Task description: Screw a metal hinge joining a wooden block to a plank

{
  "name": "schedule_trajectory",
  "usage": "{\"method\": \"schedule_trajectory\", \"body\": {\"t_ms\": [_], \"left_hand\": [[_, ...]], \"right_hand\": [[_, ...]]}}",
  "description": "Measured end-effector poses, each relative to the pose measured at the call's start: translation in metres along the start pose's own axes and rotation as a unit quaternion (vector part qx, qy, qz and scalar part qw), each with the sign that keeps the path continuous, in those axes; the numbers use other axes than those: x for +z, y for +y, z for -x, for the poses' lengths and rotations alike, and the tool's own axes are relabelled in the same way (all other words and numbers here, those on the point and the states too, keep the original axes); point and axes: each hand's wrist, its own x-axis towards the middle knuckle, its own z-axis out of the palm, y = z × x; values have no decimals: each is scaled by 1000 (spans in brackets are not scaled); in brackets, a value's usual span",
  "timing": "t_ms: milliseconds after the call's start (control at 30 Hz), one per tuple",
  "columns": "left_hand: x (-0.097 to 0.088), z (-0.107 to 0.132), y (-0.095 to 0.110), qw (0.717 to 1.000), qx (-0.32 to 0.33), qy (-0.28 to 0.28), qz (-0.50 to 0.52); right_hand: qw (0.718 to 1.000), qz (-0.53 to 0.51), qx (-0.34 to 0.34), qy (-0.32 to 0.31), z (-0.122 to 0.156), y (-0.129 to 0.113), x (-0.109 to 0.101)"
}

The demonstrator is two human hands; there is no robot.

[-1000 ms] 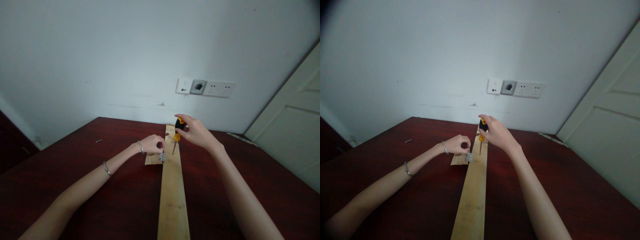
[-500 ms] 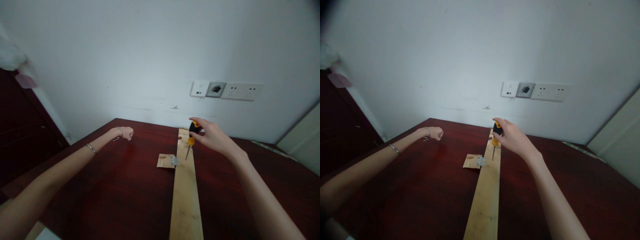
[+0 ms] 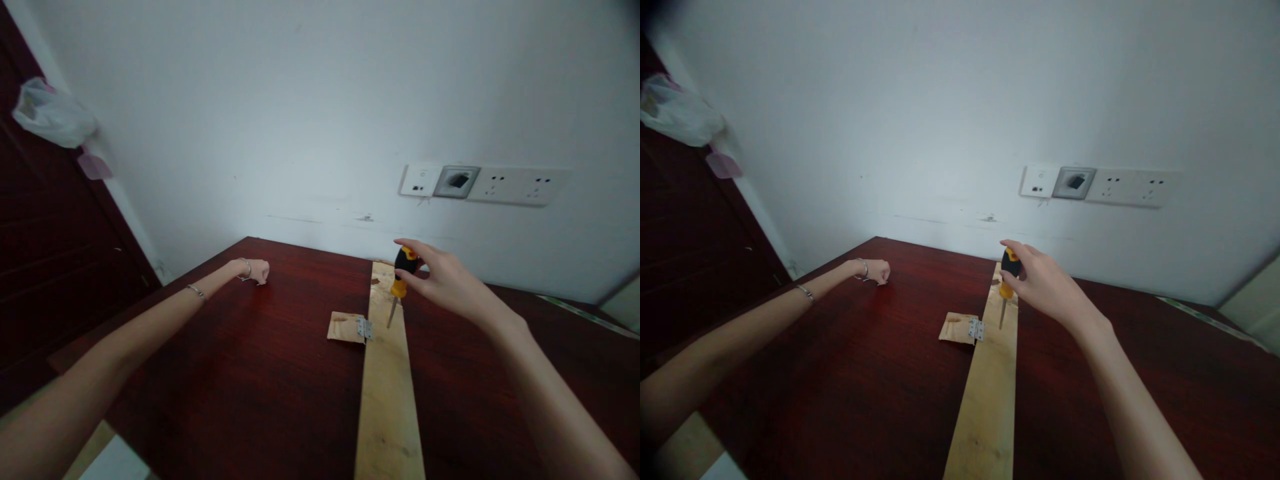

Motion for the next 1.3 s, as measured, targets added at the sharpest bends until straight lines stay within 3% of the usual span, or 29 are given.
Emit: {"method": "schedule_trajectory", "body": {"t_ms": [133,267,367,467,600,700,767,900,1067,1300], "left_hand": [[-5,2,1,1000,9,21,18],[-27,2,22,996,38,70,39],[-52,1,53,990,82,102,59],[-73,1,91,984,125,71,108],[-84,3,140,959,196,113,172],[-74,6,174,950,245,114,154],[-62,8,195,956,267,78,91],[-35,6,225,970,241,-3,5],[-18,-1,241,972,234,-29,3],[-5,-7,247,969,243,-39,-28]], "right_hand": [[1000,-2,-12,10,1,0,0],[1000,-17,-12,2,0,-1,-1],[1000,-24,-8,-5,-1,-1,-1],[1000,-20,-1,-9,-1,1,0],[1000,-14,5,-9,-1,3,2],[1000,-18,9,-12,0,3,2],[1000,-25,10,-16,1,4,1],[999,-44,10,-23,2,5,1],[998,-49,11,-23,1,6,2],[998,-57,22,-29,1,4,4]]}}
